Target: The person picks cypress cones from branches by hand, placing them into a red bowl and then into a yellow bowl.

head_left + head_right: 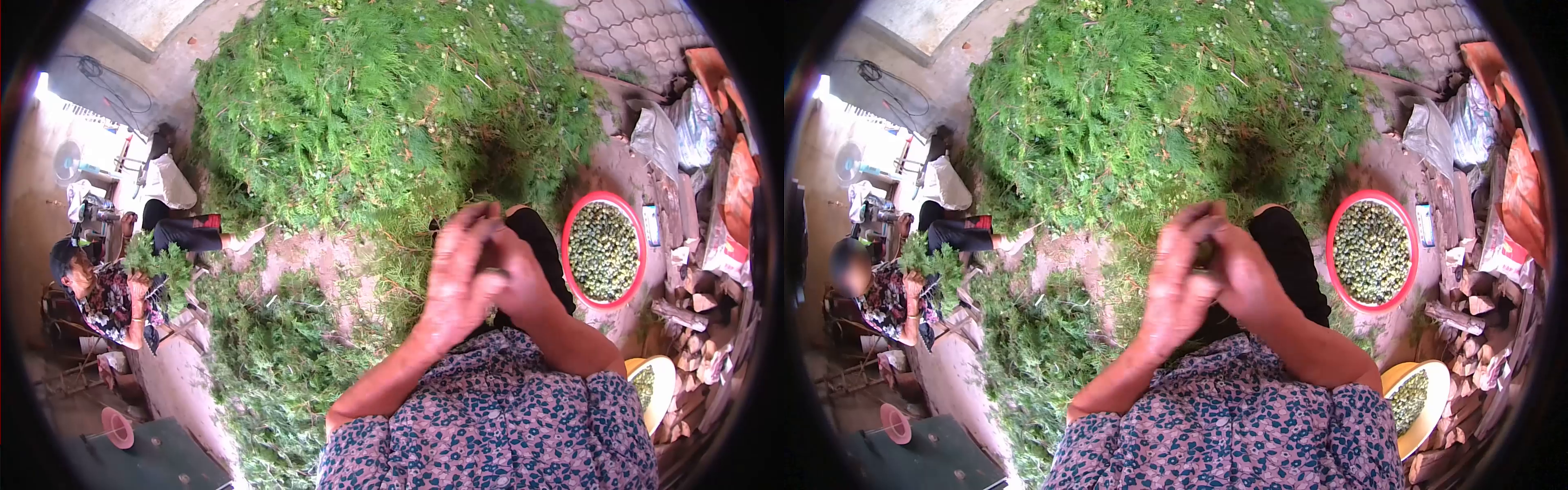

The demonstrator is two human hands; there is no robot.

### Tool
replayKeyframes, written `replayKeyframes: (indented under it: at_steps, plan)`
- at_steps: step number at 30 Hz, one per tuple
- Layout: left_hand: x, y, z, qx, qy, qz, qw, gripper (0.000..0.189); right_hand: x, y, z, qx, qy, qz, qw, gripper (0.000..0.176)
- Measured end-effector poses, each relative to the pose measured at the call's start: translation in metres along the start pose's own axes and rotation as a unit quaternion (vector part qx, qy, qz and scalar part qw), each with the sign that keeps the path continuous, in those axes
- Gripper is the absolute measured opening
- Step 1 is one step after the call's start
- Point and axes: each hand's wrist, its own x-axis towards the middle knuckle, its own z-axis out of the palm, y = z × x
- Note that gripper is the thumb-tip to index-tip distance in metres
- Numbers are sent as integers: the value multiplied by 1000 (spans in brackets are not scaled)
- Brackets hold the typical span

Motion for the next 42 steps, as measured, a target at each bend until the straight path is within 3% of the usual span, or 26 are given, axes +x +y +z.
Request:
replayKeyframes:
  at_steps: [1,2,3,4,6,8,10,12,14,15,16,18,20,23,25,26,28,29,31,32,34,37,38,40,42]
  plan:
    - [-1,5,10,-9,-13,6,1000,51,1,-4,-15,-138,-78,-109,981,35]
    - [-1,9,17,-19,-27,12,999,56,-4,-9,-20,148,9,118,982,31]
    - [-4,4,22,13,-45,69,997,60,-2,-15,-32,159,69,176,969,30]
    - [-8,11,18,128,-68,74,987,64,1,-18,-51,169,129,235,948,28]
    - [-21,-4,21,219,-46,37,974,66,0,-6,-102,281,182,227,915,28]
    - [-30,-10,20,218,-78,3,973,66,-6,15,-165,222,268,187,919,28]
    - [-42,-17,21,183,-125,35,974,67,-24,62,-254,218,323,161,907,28]
    - [-51,-17,24,173,-137,47,974,64,-48,103,-330,124,439,179,872,36]
    - [-60,-20,30,135,-222,64,964,61,-64,122,-381,-244,481,211,815,49]
    - [-59,-15,33,170,-211,104,957,50,-67,118,-380,-247,482,214,813,49]
    - [-61,-18,35,167,-212,102,957,50,-66,107,-370,-284,447,210,822,48]
    - [-61,-27,37,221,-245,196,923,39,-55,83,-337,-352,372,192,837,47]
    - [-56,-20,34,218,-254,201,921,36,-22,41,-240,-207,339,123,910,31]
    - [-41,-9,25,225,-263,232,909,33,-5,-1,-145,-110,81,157,978,24]
    - [-31,-8,18,225,-247,302,893,33,-3,-11,-102,-153,-95,155,971,27]
    - [-28,-4,16,239,-241,301,891,33,-6,-8,-89,-178,-130,164,962,28]
    - [-19,5,9,220,-260,376,862,34,-13,-2,-70,-42,-130,212,968,30]
    - [-19,9,3,229,-294,371,851,37,-8,-6,-60,-41,-138,206,968,30]
    - [-21,17,-3,271,-267,374,846,38,-5,-27,-37,112,-115,287,944,31]
    - [-18,20,-2,306,-237,388,837,40,-1,-34,-33,102,-93,279,950,31]
    - [-21,20,-13,286,-211,367,860,36,14,-40,-30,167,-1,289,943,30]
    - [-29,23,-33,285,-160,321,889,39,47,-28,-37,250,-87,224,938,26]
    - [-30,20,-37,289,-166,300,894,44,55,-27,-41,247,-87,215,941,26]
    - [-29,3,-39,297,-85,262,914,40,69,-31,-39,249,-78,207,943,21]
    - [-25,-17,-42,259,-19,169,951,36,79,-33,-37,252,-74,198,945,17]
